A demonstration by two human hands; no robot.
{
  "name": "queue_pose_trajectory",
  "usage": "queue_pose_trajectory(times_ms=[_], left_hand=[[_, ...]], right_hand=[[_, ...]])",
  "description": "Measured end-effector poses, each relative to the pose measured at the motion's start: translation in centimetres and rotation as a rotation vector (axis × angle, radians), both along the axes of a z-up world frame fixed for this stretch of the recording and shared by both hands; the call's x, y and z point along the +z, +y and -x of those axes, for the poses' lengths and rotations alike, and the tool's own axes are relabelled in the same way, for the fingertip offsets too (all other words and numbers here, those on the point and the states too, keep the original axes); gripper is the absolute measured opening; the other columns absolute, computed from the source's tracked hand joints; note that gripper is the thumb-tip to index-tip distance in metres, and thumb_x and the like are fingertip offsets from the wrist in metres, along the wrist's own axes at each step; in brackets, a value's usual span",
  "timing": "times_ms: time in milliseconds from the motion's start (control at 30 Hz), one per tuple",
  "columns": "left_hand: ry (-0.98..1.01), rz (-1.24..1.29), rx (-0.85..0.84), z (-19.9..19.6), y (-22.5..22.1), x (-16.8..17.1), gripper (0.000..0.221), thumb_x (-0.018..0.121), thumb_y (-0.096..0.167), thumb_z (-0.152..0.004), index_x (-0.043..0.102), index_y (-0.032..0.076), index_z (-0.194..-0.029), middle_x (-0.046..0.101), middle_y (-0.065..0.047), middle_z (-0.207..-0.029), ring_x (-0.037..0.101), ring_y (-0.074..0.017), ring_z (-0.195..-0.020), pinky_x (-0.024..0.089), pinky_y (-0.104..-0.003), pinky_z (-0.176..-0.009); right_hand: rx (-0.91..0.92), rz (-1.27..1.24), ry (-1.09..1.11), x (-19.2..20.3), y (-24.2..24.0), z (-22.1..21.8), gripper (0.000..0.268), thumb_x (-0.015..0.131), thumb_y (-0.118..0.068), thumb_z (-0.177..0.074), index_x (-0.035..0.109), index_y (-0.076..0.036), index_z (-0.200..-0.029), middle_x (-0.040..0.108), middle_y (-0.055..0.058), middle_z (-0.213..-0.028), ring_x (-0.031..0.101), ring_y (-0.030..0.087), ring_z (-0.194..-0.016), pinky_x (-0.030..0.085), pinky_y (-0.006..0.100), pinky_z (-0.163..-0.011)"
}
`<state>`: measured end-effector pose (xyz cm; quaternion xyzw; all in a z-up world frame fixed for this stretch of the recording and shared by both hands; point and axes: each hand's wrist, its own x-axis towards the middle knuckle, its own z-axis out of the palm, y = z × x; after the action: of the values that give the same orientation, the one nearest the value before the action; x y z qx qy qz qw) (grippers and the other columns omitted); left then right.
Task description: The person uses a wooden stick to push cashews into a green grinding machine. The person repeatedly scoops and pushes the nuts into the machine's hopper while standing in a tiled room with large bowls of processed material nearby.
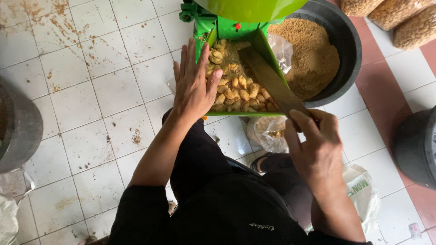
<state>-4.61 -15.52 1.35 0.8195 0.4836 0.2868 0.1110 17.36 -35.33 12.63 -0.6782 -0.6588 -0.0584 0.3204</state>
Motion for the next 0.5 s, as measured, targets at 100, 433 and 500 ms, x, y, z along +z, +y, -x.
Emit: queue_pose_trajectory(times_ms=[100,433,500], left_hand=[[-0.007,0.013,0.028,0.1,0.0,0.5,0.071,0.037,0.054,-0.111,0.029,0.008,-0.165,0.018,-0.03,-0.168,0.019,-0.0485,-0.157,0.022,-0.071,-0.122],[-0.057,0.061,0.028,0.3,-0.5,0.7,0.072,0.036,0.054,-0.112,0.029,0.003,-0.164,0.018,-0.032,-0.168,0.021,-0.0486,-0.158,0.024,-0.062,-0.125],[-0.053,0.033,0.021,0.3,-0.4,0.7,0.073,0.036,0.054,-0.113,0.029,0.002,-0.164,0.019,-0.033,-0.168,0.022,-0.0494,-0.157,0.025,-0.062,-0.126]], right_hand=[[-0.009,0.024,0.013,-2.6,1.5,0.8,0.027,0.079,-0.01,-0.093,0.073,-0.004,-0.118,0.063,0.021,-0.113,0.07,0.03,-0.088,0.063,0.038,-0.07],[-0.056,0.101,0.008,-6.3,3.5,1.5,0.029,0.075,-0.016,-0.096,0.073,-0.003,-0.122,0.061,0.022,-0.11,0.072,0.03,-0.077,0.064,0.038,-0.062],[-0.04,0.076,-0.002,-6.6,3.7,1.4,0.03,0.075,-0.018,-0.096,0.073,-0.003,-0.122,0.061,0.021,-0.11,0.072,0.03,-0.078,0.064,0.039,-0.062]])
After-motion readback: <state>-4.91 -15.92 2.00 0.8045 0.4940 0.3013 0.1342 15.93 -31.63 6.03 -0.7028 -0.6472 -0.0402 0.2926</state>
